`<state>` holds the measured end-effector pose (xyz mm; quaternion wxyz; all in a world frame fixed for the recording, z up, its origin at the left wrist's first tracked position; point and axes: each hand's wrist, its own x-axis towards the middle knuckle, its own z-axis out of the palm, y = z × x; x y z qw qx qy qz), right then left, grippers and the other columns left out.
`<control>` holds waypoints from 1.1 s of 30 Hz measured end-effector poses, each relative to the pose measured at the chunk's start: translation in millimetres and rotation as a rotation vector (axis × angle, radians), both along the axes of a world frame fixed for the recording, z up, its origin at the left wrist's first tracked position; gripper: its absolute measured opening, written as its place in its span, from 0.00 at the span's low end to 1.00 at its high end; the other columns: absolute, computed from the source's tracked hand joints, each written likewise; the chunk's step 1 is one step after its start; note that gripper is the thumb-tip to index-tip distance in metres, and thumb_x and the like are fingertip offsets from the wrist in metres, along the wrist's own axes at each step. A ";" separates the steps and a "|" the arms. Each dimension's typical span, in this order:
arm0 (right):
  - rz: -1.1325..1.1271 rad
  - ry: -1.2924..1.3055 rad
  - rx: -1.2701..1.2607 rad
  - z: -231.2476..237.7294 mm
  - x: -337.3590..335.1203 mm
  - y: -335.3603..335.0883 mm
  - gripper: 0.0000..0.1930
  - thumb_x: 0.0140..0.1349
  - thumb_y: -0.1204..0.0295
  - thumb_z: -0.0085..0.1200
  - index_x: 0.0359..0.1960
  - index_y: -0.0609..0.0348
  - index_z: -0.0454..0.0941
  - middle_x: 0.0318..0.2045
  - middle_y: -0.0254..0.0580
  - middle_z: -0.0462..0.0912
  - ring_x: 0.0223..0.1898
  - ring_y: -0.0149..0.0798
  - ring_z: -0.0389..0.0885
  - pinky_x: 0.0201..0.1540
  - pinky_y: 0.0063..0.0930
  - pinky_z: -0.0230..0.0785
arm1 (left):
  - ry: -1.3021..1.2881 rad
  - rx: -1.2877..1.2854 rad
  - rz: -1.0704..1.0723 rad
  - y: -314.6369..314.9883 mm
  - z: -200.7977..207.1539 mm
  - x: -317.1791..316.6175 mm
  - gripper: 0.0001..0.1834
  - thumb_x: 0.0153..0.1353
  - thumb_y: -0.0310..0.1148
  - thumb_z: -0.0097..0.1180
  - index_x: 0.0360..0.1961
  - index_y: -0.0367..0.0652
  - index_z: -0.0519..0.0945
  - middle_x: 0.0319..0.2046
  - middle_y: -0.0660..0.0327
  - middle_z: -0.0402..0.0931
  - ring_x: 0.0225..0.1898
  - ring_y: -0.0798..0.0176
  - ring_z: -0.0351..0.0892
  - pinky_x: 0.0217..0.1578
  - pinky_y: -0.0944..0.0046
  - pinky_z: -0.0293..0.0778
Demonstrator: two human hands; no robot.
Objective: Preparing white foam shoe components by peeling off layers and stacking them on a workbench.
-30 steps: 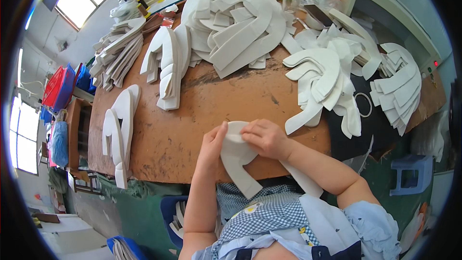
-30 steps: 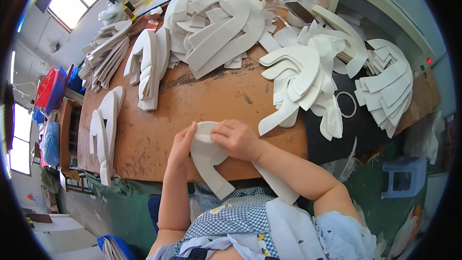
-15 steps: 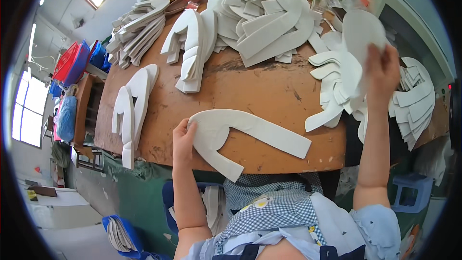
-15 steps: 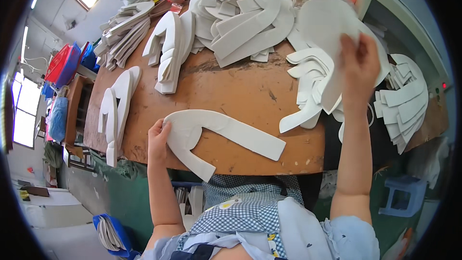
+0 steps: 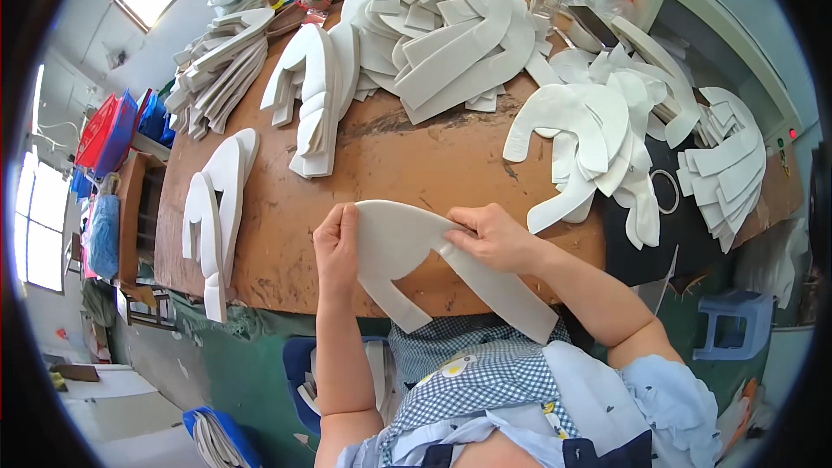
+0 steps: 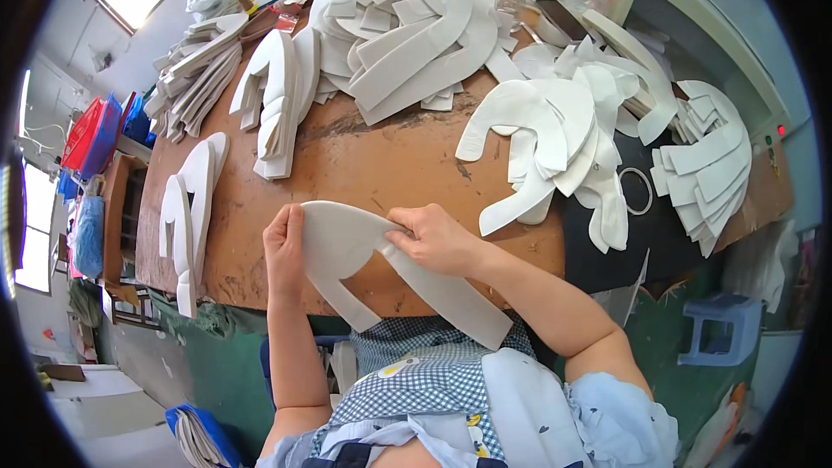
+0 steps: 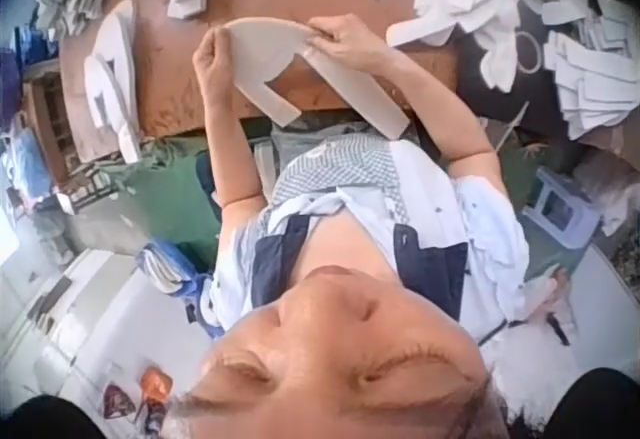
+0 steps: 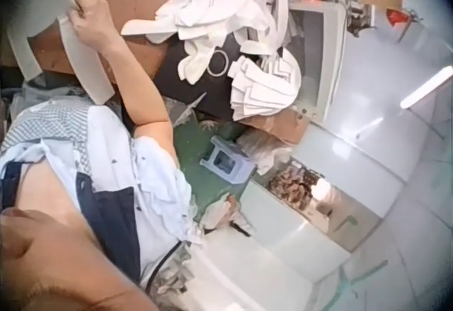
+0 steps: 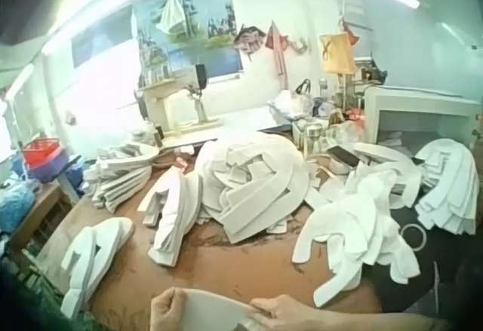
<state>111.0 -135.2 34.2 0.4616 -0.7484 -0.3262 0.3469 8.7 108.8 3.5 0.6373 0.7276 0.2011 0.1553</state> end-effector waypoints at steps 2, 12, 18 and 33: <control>-0.075 0.050 0.017 -12.5 -0.8 -0.8 0.14 0.69 0.70 0.51 0.51 0.65 0.78 0.35 0.42 0.83 0.38 0.30 0.80 0.43 0.26 0.73 | 0.047 0.064 0.046 -5.7 -3.1 2.0 0.10 0.72 0.32 0.52 0.45 0.36 0.80 0.34 0.66 0.78 0.36 0.72 0.74 0.38 0.69 0.71; -0.180 0.209 0.245 -42.7 21.3 1.8 0.17 0.63 0.84 0.47 0.54 0.67 0.75 0.44 0.41 0.83 0.48 0.29 0.79 0.52 0.26 0.72 | 0.148 1.002 -0.187 -68.1 -29.7 -26.6 0.50 0.60 0.37 0.64 0.73 0.29 0.45 0.73 0.37 0.47 0.76 0.38 0.41 0.73 0.42 0.42; -0.255 0.021 0.297 -12.5 53.4 7.1 0.14 0.67 0.81 0.51 0.54 0.66 0.75 0.43 0.31 0.82 0.44 0.23 0.78 0.50 0.20 0.70 | -0.101 0.728 0.130 -5.3 -9.1 4.2 0.45 0.64 0.36 0.60 0.73 0.29 0.47 0.72 0.34 0.47 0.74 0.35 0.45 0.72 0.46 0.47; -0.992 -0.760 -0.168 7.6 329.5 70.0 0.25 0.54 0.71 0.56 0.55 0.69 0.72 0.52 0.63 0.77 0.54 0.51 0.78 0.58 0.42 0.70 | 0.132 0.818 0.165 129.1 -16.6 162.8 0.37 0.59 0.37 0.59 0.65 0.27 0.63 0.61 0.34 0.68 0.65 0.35 0.65 0.67 0.48 0.61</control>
